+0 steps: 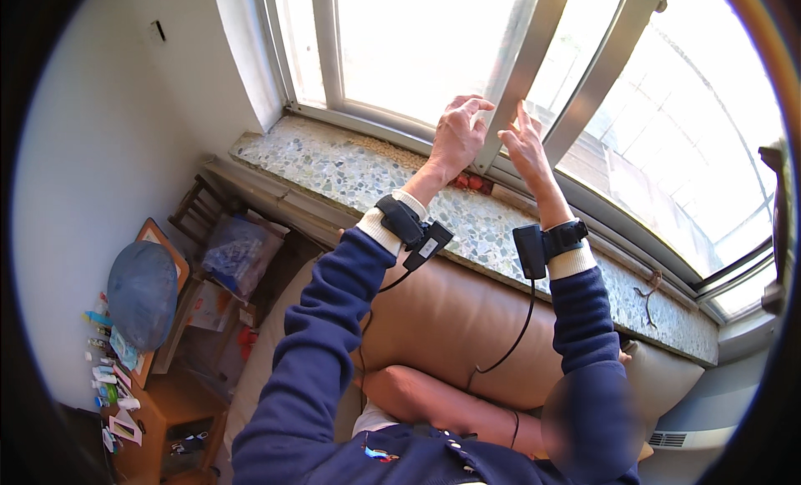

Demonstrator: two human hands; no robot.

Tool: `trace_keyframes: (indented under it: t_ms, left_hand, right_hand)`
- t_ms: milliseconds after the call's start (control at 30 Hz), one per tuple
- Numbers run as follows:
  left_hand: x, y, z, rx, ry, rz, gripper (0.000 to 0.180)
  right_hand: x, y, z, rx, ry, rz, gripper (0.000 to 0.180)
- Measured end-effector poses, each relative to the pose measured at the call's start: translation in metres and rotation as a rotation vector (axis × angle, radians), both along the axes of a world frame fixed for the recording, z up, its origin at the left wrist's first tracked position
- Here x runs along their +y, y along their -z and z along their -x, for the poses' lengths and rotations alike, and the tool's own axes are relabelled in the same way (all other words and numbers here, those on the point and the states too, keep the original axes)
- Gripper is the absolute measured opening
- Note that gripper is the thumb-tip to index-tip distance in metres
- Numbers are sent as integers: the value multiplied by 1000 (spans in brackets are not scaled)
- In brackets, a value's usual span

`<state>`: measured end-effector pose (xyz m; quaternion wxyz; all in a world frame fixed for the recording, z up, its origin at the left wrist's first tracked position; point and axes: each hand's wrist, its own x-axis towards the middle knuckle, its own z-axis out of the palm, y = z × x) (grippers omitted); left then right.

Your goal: The person brushes a striped bedsheet with a hand brush, then walks to the living room to raise a window blind and open the window. They return to the bedroom and adjust the curtains.

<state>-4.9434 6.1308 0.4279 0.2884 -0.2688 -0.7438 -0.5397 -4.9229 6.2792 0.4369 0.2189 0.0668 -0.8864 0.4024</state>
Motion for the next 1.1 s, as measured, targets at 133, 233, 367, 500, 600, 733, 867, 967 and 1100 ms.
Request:
trace_keyframes:
  t_ms: [133, 233, 367, 500, 600, 733, 867, 967, 1100]
  left_hand:
    - [-8, -3, 8, -45, 49, -22, 26]
    - [-4, -2, 11, -26, 79, -7, 27]
    - [6, 6, 7, -37, 109, 19, 29]
    - [13, 18, 4, -120, 141, 32, 28]
    - [23, 23, 4, -99, 195, 52, 29]
    - [42, 23, 5, -131, 193, 60, 30]
    - [65, 24, -2, -41, 176, 168, 38]
    - [71, 26, -6, -110, 114, 254, 47]
    - [70, 26, -2, -101, -5, 269, 61]
  right_hand:
    - [-24, 3, 19, 32, -29, 7, 79]
    - [-21, 1, 19, 24, -54, 56, 75]
    - [13, -15, 10, 192, 111, 112, 43]
    - [58, -29, 10, 596, 803, -188, 49]
    - [78, -34, 19, 424, 799, -126, 60]
    - [90, -35, 28, 309, 582, -143, 66]
    - [98, -33, 34, 315, 542, -168, 59]
    - [104, -32, 37, 452, 538, -274, 56]
    - [110, -33, 38, 403, 534, -282, 56]
